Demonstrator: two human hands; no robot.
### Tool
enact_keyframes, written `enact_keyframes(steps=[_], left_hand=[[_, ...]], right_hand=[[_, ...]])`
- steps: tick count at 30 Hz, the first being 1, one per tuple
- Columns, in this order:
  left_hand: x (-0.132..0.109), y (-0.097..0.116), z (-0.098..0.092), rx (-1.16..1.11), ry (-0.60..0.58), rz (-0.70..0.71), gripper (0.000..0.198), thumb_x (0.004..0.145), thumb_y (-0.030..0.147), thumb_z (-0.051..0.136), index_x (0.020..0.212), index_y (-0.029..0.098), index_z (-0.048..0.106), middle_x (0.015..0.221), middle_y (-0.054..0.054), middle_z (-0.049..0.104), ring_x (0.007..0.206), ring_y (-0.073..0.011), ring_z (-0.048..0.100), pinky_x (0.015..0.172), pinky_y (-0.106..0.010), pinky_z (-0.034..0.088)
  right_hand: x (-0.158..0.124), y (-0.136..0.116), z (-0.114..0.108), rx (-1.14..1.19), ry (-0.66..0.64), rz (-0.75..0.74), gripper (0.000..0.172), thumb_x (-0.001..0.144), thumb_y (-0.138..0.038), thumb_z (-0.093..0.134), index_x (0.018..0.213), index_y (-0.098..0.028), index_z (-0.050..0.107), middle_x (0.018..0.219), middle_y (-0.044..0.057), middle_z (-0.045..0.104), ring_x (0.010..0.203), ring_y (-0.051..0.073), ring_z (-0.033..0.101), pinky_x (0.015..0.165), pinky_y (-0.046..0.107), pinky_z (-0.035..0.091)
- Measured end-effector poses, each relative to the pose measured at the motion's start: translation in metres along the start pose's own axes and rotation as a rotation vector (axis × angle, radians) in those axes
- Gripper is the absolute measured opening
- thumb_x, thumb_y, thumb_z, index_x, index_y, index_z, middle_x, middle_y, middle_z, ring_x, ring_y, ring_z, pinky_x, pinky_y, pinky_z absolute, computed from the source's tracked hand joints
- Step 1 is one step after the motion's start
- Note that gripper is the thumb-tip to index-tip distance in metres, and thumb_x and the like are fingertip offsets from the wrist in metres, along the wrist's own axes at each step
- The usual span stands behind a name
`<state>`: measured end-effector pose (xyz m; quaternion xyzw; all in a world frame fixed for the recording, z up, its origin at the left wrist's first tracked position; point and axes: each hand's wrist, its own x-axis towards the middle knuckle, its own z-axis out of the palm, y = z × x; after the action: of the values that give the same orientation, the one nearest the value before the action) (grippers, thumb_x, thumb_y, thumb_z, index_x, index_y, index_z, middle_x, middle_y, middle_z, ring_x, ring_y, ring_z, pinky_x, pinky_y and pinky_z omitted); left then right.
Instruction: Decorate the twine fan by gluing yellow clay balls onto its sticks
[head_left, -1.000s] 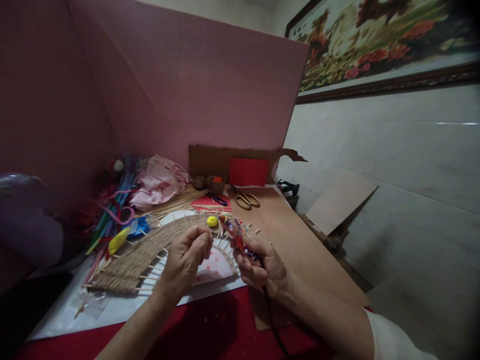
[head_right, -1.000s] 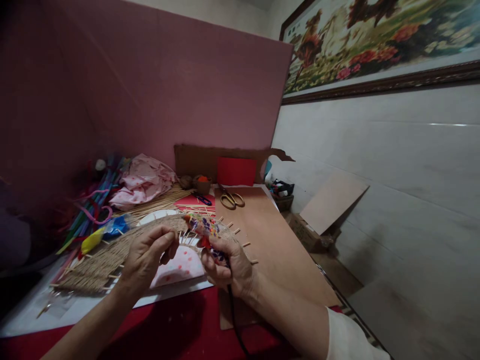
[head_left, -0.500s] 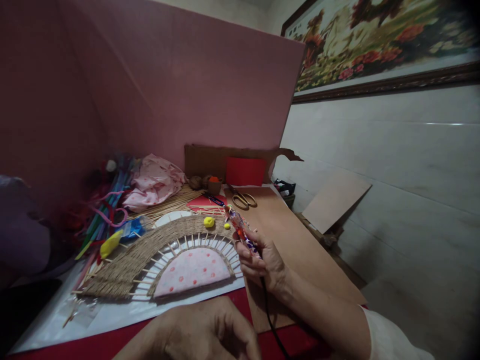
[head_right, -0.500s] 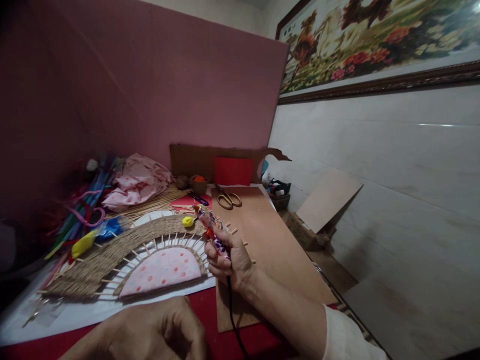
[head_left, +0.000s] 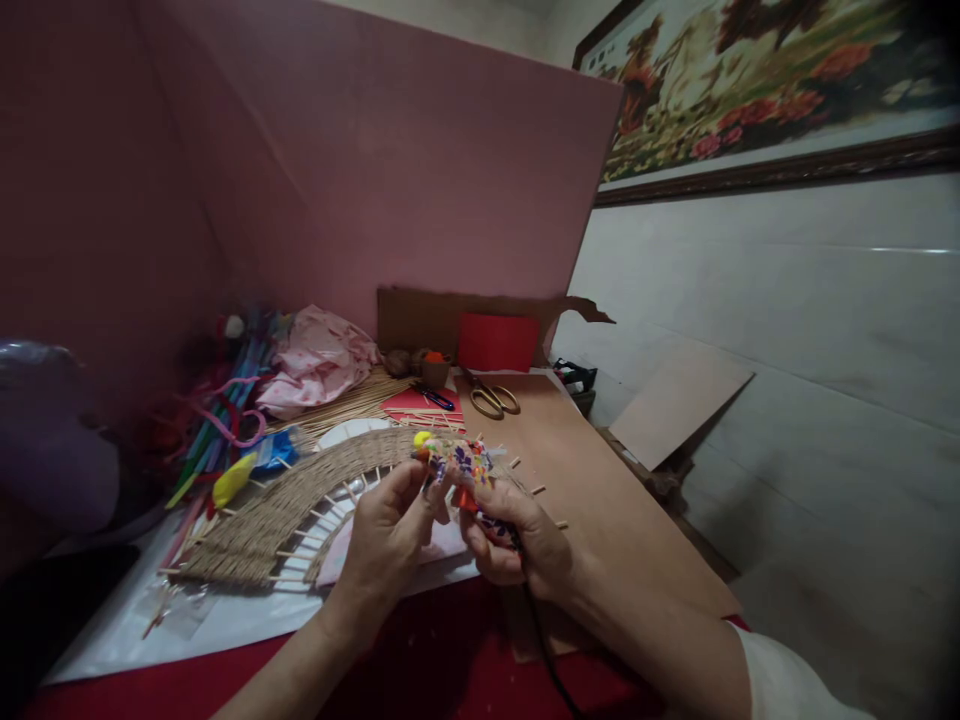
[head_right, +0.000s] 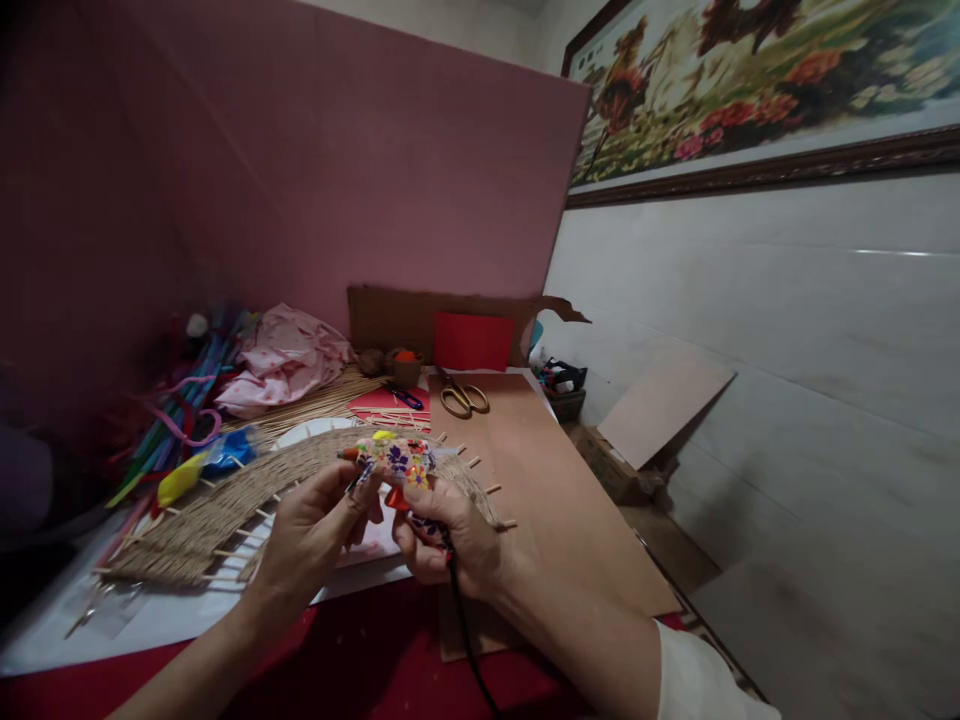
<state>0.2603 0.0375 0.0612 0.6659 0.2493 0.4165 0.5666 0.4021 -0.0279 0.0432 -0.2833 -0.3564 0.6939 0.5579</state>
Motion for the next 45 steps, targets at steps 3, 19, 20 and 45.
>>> enact_keyframes(steps=[3,19,20,45], left_hand=[[-0.003,-0.003,-0.001,0.068,0.019,0.078,0.028,0.083,0.04,0.057,0.069,0.016,0.057,0.056,0.002,0.054,0.046,-0.006,0.044,0.042,-0.017,0.037],[0.008,-0.007,-0.014,-0.015,0.257,-0.144,0.03,0.083,0.045,0.053,0.076,0.016,0.057,0.056,0.001,0.058,0.042,-0.0088,0.042,0.04,-0.021,0.032],[0.009,-0.007,-0.017,0.026,0.318,-0.102,0.031,0.084,0.045,0.051,0.077,0.016,0.058,0.059,0.001,0.059,0.045,-0.0098,0.045,0.042,-0.021,0.034],[0.007,0.006,-0.016,0.652,0.207,0.572,0.015,0.075,0.018,0.062,0.089,0.022,0.068,0.089,-0.005,0.069,0.097,-0.0239,0.055,0.087,-0.045,0.043]], right_hand=[[0.0,0.001,0.001,-0.008,-0.01,-0.011,0.03,0.079,-0.043,0.063,0.082,-0.013,0.056,0.049,-0.005,0.056,0.026,0.002,0.027,0.028,0.015,0.02],[-0.001,0.006,0.004,-0.283,0.223,-0.253,0.029,0.074,-0.037,0.07,0.081,-0.013,0.055,0.06,-0.002,0.06,0.033,0.007,0.05,0.029,0.015,0.036],[0.0,0.006,0.004,-0.306,0.243,-0.262,0.029,0.073,-0.037,0.071,0.08,-0.013,0.055,0.06,-0.002,0.059,0.033,0.007,0.05,0.028,0.015,0.035],[0.001,0.01,0.007,-0.422,0.204,-0.216,0.027,0.073,-0.035,0.071,0.072,-0.016,0.051,0.048,-0.008,0.049,0.027,0.003,0.035,0.025,0.015,0.026]])
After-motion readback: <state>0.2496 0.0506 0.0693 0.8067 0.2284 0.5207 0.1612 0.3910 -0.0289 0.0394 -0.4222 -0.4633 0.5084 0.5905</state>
